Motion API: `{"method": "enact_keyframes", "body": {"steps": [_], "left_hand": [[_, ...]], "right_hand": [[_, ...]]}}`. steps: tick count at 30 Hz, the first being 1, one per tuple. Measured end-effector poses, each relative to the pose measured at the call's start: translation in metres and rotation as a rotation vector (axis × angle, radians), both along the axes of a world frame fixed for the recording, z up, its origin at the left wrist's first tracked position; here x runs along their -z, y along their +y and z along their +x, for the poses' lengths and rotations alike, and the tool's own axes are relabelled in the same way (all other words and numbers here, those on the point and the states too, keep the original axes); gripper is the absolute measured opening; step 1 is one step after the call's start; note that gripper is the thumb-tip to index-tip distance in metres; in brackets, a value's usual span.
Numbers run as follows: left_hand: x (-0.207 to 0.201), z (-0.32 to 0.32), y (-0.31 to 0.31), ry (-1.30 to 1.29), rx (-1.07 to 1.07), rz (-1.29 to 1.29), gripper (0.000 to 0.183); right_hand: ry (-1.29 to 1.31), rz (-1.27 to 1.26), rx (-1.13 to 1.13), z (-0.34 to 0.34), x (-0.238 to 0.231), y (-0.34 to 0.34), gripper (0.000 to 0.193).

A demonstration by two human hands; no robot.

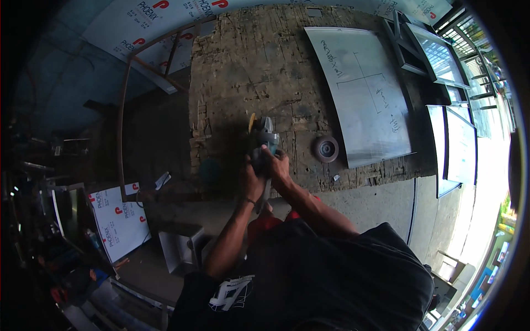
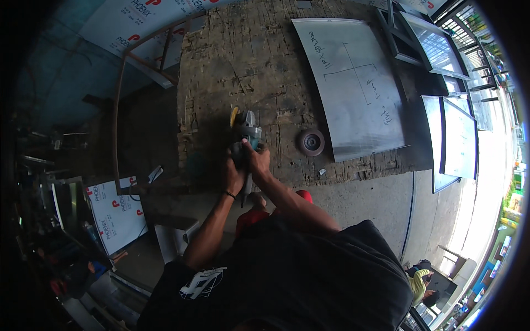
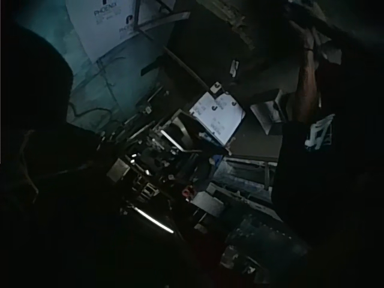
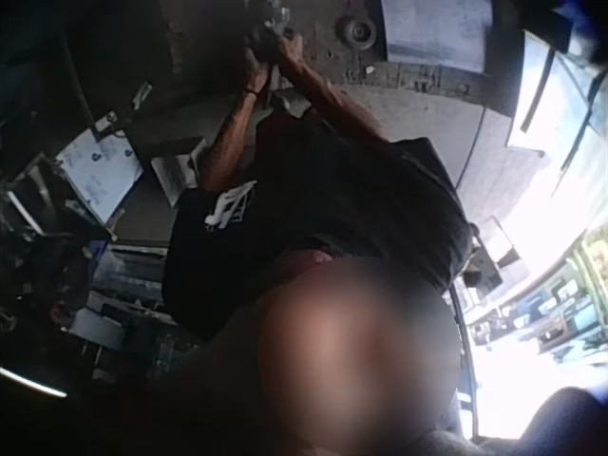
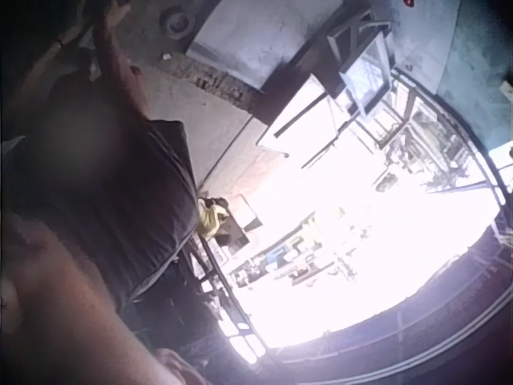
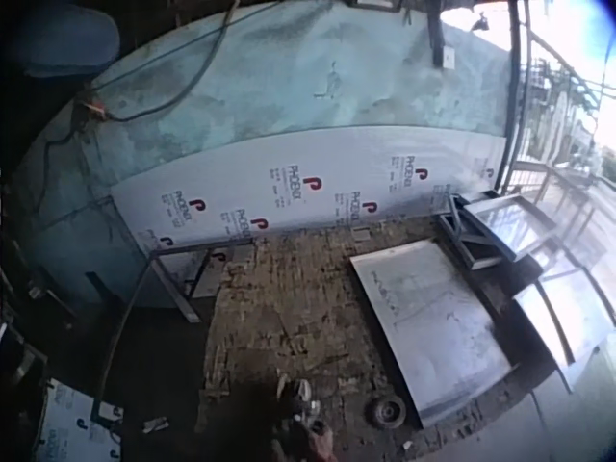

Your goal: The recorder removes and replaces the grinding disc on a handheld angle grinder in a workshop environment.

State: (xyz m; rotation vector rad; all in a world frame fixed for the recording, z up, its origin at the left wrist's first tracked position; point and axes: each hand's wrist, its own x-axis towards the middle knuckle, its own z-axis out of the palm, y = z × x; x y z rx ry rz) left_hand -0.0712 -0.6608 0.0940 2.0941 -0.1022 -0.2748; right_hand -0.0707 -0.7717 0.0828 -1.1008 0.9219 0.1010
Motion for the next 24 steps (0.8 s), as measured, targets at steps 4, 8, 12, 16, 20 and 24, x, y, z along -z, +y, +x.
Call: {"method": "enact_keyframes", "body": {"steps": [4, 8, 12, 16, 20, 24], "left_hand": [[0.007, 0.001, 0.028, 0.192, -0.261, -0.760, 0.069], [-0.107, -0.004, 0.016, -0.234, -0.011, -0.279, 0.071], [-0.139, -0.012, 0.034, -0.422, 0.127, -0.022, 0.063], [-0.136, -0.031, 0.065, -0.630, -0.111, 0.052, 0.038], [-0.164, 0.006, 0.082, -0.230, -0.556, -0.250, 0.042], [-0.197, 0.030, 0.033, -0.212, -0.396, -0.589, 0.050]], "right_hand": [[-0.155, -0.069, -0.085, 0.004, -0.046, 0.029, 0.063], [-0.362, 0.338, -0.026, 0.010, -0.127, -0.009, 0.084], [-0.660, 0.930, -0.164, 0.023, -0.154, -0.009, 0.078], [-0.726, 0.827, -0.125, 0.010, -0.147, -0.019, 0.076], [-0.804, 0.842, -0.182, -0.005, -0.135, -0.036, 0.077], [-0.941, 0.925, -0.349, -0.014, -0.133, -0.042, 0.077]]}}
